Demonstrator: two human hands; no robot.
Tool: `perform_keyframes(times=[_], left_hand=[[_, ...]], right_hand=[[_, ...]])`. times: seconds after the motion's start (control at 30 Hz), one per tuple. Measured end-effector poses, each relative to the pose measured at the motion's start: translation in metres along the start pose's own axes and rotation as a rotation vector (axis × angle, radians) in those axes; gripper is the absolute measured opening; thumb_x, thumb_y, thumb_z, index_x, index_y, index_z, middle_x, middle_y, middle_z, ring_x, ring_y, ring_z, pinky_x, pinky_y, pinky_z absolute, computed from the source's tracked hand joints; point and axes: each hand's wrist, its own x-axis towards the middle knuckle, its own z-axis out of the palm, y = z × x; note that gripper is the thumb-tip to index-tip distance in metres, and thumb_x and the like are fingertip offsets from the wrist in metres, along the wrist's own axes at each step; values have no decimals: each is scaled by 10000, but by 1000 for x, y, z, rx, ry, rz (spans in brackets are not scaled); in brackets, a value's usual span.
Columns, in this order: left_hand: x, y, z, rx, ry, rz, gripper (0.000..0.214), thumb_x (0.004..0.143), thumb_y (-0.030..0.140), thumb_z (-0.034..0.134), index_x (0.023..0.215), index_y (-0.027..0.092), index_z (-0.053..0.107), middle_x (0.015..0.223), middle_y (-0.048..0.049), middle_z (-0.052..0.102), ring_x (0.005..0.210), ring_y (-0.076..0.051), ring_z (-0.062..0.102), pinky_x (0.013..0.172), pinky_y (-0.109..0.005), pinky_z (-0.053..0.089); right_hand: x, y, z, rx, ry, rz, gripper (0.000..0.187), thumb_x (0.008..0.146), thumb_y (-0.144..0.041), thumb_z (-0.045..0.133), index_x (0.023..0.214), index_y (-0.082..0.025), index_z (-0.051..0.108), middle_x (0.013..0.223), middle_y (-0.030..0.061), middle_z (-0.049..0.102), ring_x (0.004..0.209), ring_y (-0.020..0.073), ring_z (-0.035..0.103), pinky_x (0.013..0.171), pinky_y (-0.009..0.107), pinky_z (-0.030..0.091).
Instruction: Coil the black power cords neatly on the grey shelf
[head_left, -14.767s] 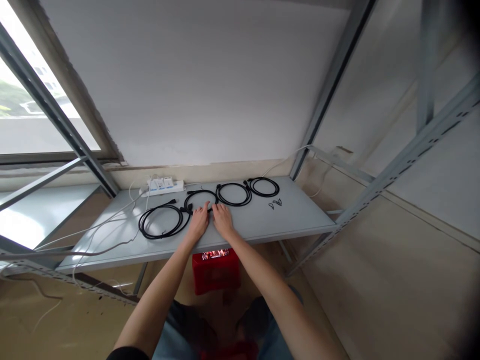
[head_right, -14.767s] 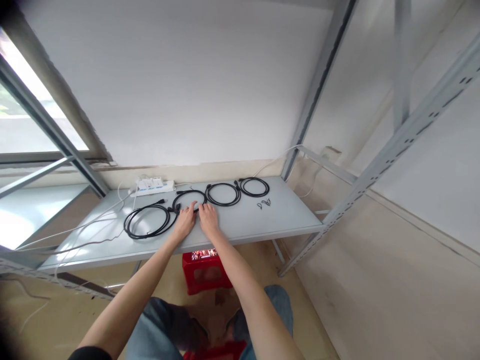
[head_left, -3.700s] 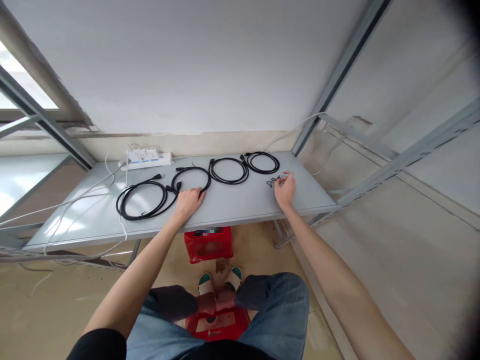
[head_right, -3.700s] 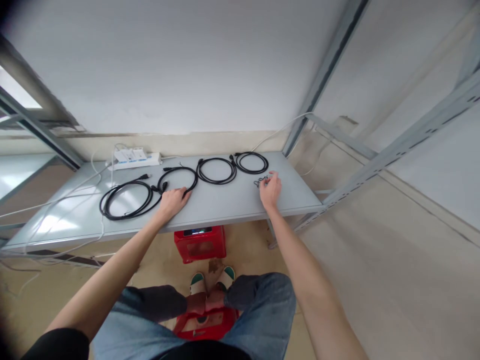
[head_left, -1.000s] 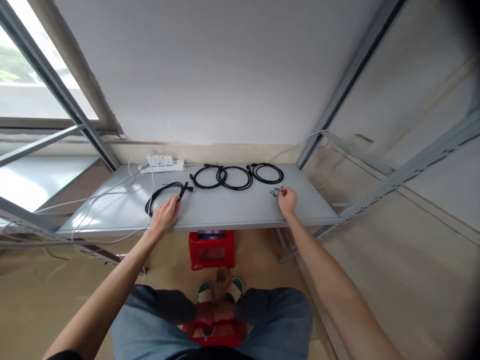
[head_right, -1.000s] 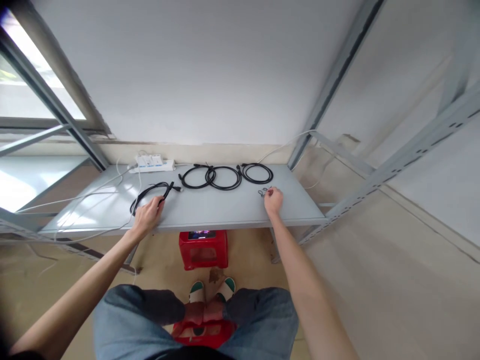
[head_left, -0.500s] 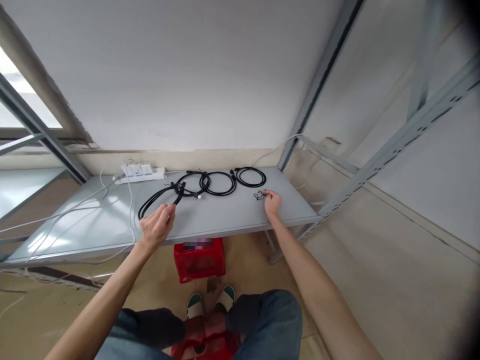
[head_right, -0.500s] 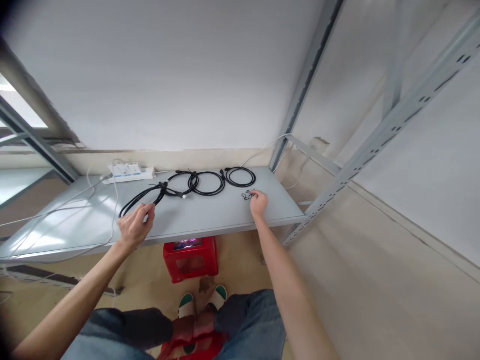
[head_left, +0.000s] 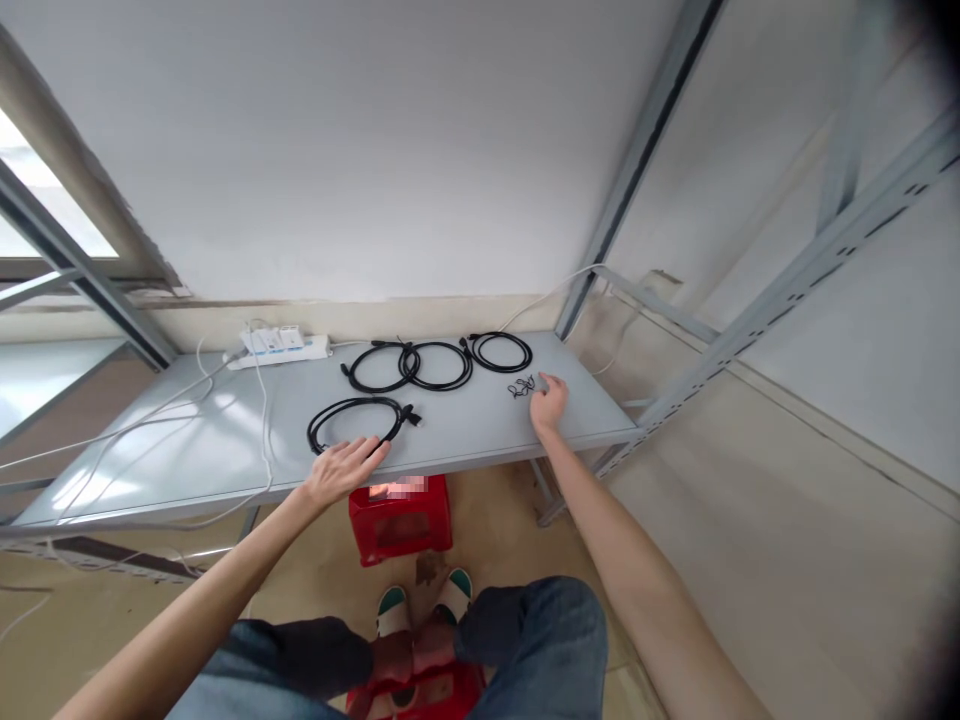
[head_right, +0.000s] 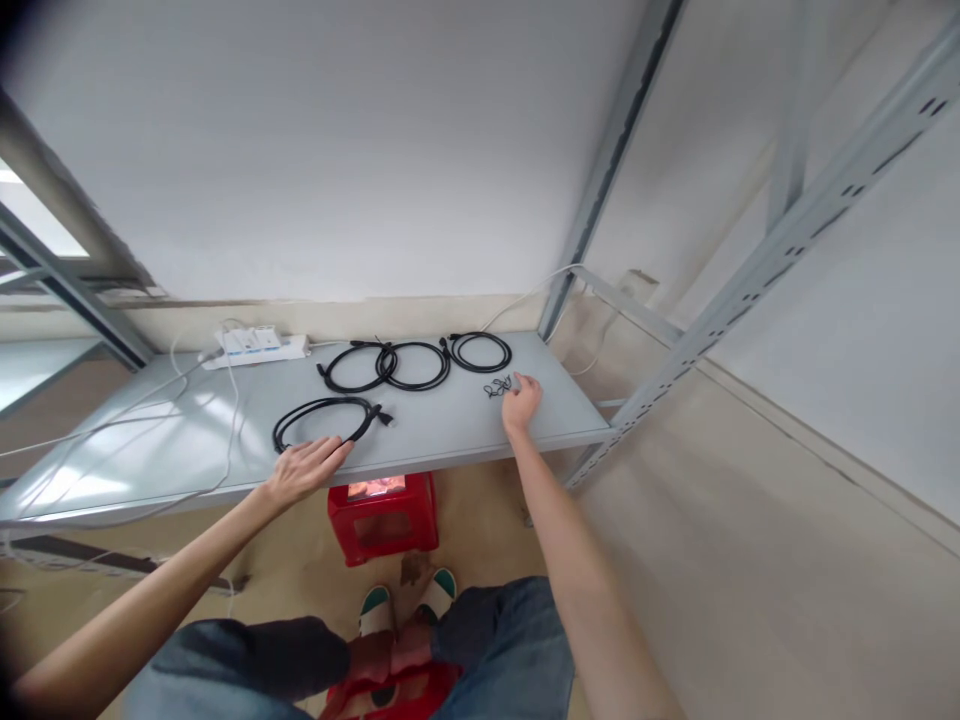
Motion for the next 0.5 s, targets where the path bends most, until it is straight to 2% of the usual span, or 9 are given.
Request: perform_keyframes(times=[0.07, 0.17, 0.23, 0.33, 0.4, 0.5], left_hand=[[-2, -11, 5, 24, -57, -7, 392, 1054, 161, 360, 1234, 256, 695, 1037, -119, 780, 847, -200, 749, 590, -280, 492], [-5, -30, 1, 45, -190, -32, 444, 1076, 231, 333, 1358, 241, 675, 1100, -134, 784, 887, -237, 759, 601, -304, 506], [-9, -45, -7, 19, -297, -59, 482, 1095, 326, 326, 1469, 244, 618, 1191, -139, 782, 933, -259, 768, 661, -324, 536], [-20, -70, -17, -3, -420, -196, 571, 1105, 525, 316, 1554, 258, 546, 1203, -128, 788, 959, -302, 772, 775, -374, 565], [-28, -87, -21, 0, -403, -295, 581, 1106, 538, 280, 1516, 249, 573, 1223, -133, 777, 1057, -319, 756, 892, -403, 566], [-34, -111, -20, 108, -201, -448, 546, 1088, 449, 309, 1482, 196, 590, 1420, -192, 667, 1304, -358, 644, 1100, -475, 494]], right_hand=[[0, -1, -1, -8, -6, -4, 541, 758, -125, 446, 1190, -121, 773, 1239, 188, 683, 1217, 291, 597, 1156, 493, 453], [0, -4, -2, -26, -22, 4, 508, 791, -120, 461, 1191, -119, 774, 1231, 186, 688, 1217, 290, 609, 1153, 487, 456], [0, -5, -3, -30, -29, 14, 509, 799, -119, 461, 1199, -110, 776, 1231, 188, 686, 1223, 290, 607, 1151, 482, 457], [0, -8, -3, -28, -22, 21, 529, 793, -121, 449, 1205, -96, 780, 1218, 189, 686, 1209, 285, 598, 1141, 473, 457], [-1, -9, -3, -35, -16, 25, 534, 789, -120, 447, 1202, -89, 783, 1207, 192, 687, 1194, 284, 596, 1137, 468, 456], [0, -11, -3, -44, -18, 28, 543, 787, -111, 446, 1213, -81, 782, 1214, 199, 681, 1199, 286, 599, 1143, 464, 451]])
